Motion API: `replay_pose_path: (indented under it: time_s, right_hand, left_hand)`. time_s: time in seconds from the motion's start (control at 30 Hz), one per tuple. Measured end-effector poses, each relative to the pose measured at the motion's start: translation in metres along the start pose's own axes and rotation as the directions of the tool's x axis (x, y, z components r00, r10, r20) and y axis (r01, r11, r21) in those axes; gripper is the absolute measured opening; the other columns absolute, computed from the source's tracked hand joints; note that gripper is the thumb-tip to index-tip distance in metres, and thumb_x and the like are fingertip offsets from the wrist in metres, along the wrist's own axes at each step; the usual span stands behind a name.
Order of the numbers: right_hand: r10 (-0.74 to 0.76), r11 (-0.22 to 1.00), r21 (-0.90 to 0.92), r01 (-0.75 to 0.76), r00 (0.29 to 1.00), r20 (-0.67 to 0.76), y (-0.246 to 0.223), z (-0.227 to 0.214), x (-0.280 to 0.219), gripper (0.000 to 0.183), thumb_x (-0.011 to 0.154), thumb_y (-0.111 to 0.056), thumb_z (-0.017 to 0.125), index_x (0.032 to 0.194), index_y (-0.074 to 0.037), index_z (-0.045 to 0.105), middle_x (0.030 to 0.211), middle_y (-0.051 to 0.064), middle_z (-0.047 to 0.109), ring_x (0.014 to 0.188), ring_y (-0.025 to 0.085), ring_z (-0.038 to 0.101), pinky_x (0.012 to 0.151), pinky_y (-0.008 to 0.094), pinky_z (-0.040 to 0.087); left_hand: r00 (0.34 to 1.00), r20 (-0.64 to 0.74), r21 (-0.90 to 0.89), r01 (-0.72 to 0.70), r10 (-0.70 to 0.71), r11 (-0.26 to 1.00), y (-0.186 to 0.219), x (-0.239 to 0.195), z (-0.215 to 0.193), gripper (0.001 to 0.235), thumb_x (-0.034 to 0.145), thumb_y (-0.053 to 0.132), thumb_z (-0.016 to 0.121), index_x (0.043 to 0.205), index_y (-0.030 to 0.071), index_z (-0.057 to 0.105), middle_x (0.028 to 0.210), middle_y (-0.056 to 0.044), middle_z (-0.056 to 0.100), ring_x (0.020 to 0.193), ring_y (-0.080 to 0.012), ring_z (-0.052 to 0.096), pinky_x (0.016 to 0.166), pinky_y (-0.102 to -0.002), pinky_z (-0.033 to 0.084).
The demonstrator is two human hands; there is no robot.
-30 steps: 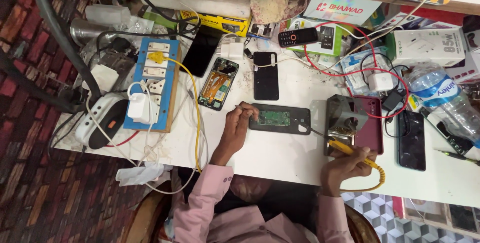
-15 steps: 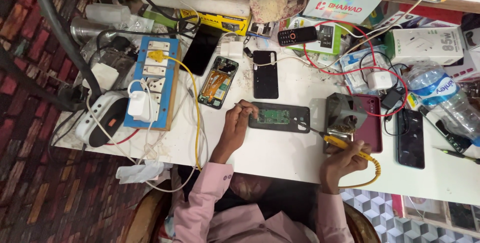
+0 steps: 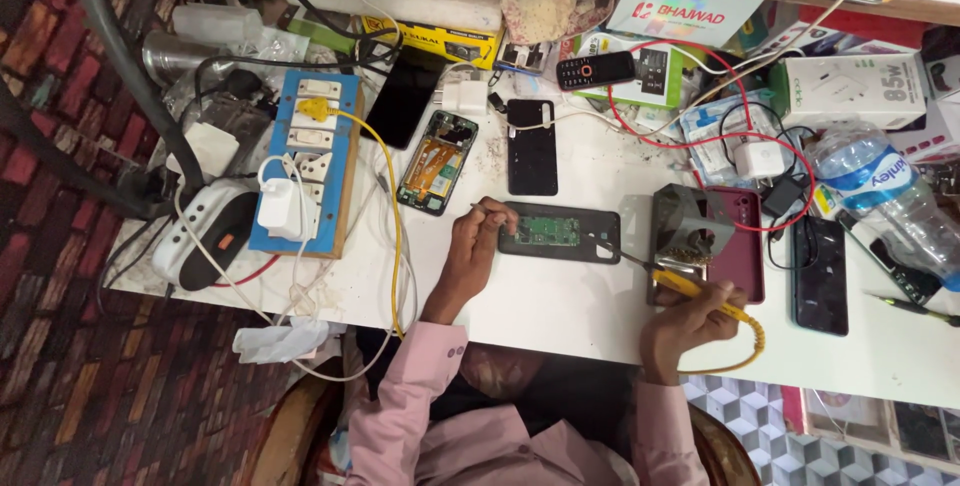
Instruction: The person uses a soldering iron and tweezers to work on a smartphone motherboard placed on a cluttered workbench. They repeatedly apply heat to specific points on the board while holding the tweezers steady, without visibly removing or replacing components.
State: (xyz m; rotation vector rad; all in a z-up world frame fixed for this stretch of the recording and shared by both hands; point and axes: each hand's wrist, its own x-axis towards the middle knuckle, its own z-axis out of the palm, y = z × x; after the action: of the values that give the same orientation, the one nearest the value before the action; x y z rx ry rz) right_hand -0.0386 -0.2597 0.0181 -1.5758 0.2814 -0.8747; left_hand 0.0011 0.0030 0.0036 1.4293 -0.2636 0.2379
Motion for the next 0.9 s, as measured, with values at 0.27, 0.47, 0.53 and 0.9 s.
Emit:
replay_pose_path:
  time_s: [0.27, 0.47, 0.53, 0.9]
  right_hand:
    - [0.036, 0.999, 0.031, -0.033, 0.996, -0.079, 0.016, -0.004, 0.004, 0.037, 0.119, -0.035, 0.044, 0.094, -0.007, 0.045, 0.071, 0.006, 0.056, 0.051, 0.011, 0.048, 0.050, 0.024, 0.038]
    - [0.030, 1.000, 0.000, -0.031, 0.999, -0.033, 0.007, -0.002, 0.002, 0.038, 0.119, -0.035, 0.042, 0.093, -0.007, 0.044, 0.065, 0.006, 0.055, 0.050, 0.010, 0.049, 0.051, 0.024, 0.039]
    - [0.012, 1.000, 0.012, -0.012, 0.999, -0.030, 0.003, 0.000, 0.002, 0.038, 0.119, -0.035, 0.042, 0.094, -0.007, 0.044, 0.066, 0.006, 0.055, 0.051, 0.010, 0.048, 0.052, 0.024, 0.039]
    - [0.082, 0.993, -0.088, -0.081, 0.997, 0.003, -0.020, 0.004, 0.001, 0.036, 0.117, -0.035, 0.041, 0.094, -0.007, 0.044, 0.068, 0.006, 0.060, 0.051, 0.009, 0.052, 0.049, 0.022, 0.039]
  left_hand:
    - [1.000, -0.004, 0.004, 0.019, -0.019, 1.000, 0.000, -0.002, 0.000, 0.035, 0.114, 0.030, 0.041, 0.100, 0.003, 0.058, 0.084, -0.005, 0.059, 0.084, -0.0130, 0.057, 0.084, -0.029, 0.048]
    - [1.000, -0.006, -0.008, 0.021, -0.021, 1.000, -0.003, -0.002, 0.000, 0.033, 0.115, 0.027, 0.041, 0.100, 0.002, 0.058, 0.085, -0.006, 0.060, 0.085, -0.0133, 0.057, 0.085, -0.029, 0.049]
    - [1.000, -0.008, -0.004, 0.021, -0.021, 1.000, -0.003, -0.002, 0.000, 0.033, 0.115, 0.026, 0.041, 0.099, 0.002, 0.058, 0.084, -0.006, 0.060, 0.085, -0.0133, 0.057, 0.086, -0.029, 0.049]
    - [0.996, -0.015, 0.026, 0.090, -0.089, 0.996, -0.002, -0.002, -0.001, 0.032, 0.112, 0.026, 0.042, 0.099, 0.003, 0.060, 0.083, -0.005, 0.061, 0.076, -0.0116, 0.053, 0.073, -0.027, 0.044]
